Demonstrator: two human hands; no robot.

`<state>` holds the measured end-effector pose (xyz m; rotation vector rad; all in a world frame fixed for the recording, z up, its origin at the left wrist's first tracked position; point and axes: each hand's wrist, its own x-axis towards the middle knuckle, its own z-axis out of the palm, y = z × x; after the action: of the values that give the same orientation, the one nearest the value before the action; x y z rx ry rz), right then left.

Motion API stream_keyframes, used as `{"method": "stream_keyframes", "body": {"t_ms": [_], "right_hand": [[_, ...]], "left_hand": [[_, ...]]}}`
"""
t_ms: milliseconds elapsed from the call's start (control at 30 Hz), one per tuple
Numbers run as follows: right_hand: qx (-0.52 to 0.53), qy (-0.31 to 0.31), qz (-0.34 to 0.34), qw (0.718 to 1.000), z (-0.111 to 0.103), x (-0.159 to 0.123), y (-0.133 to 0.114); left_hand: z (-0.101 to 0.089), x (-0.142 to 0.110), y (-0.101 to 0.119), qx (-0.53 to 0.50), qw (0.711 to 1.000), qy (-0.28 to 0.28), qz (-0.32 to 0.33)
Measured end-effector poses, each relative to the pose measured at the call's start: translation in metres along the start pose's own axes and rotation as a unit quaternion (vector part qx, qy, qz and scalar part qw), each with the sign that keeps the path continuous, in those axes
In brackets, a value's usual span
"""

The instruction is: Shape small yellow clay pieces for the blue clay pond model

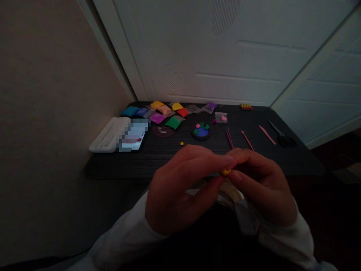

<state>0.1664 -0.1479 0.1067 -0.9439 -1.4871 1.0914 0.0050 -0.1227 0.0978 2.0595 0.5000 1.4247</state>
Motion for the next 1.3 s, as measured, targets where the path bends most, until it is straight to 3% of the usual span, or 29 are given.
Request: {"method": "stream_keyframes", "body": {"t_ms": [900,1133,1300], "right_hand": [[0.001,-0.013,0.007,1.0,-0.0013,0.0003,-0.0004],[-0.003,-0.007,0.012,1.0,-0.0012,0.001,0.002],[-0.003,0.0,0.013,1.0,0.0005,0.0011,0.0061]], "left_hand": [[-0.0016,0.0042,0.0005,-0.014,1.0,-0.002,0.012],[0.0025,0.0016,0.0,-0.048,0.997,0.056,-0.029],[0.0028,0.0016,-0.0001,-0.078,0.992,0.057,-0.084]]}}
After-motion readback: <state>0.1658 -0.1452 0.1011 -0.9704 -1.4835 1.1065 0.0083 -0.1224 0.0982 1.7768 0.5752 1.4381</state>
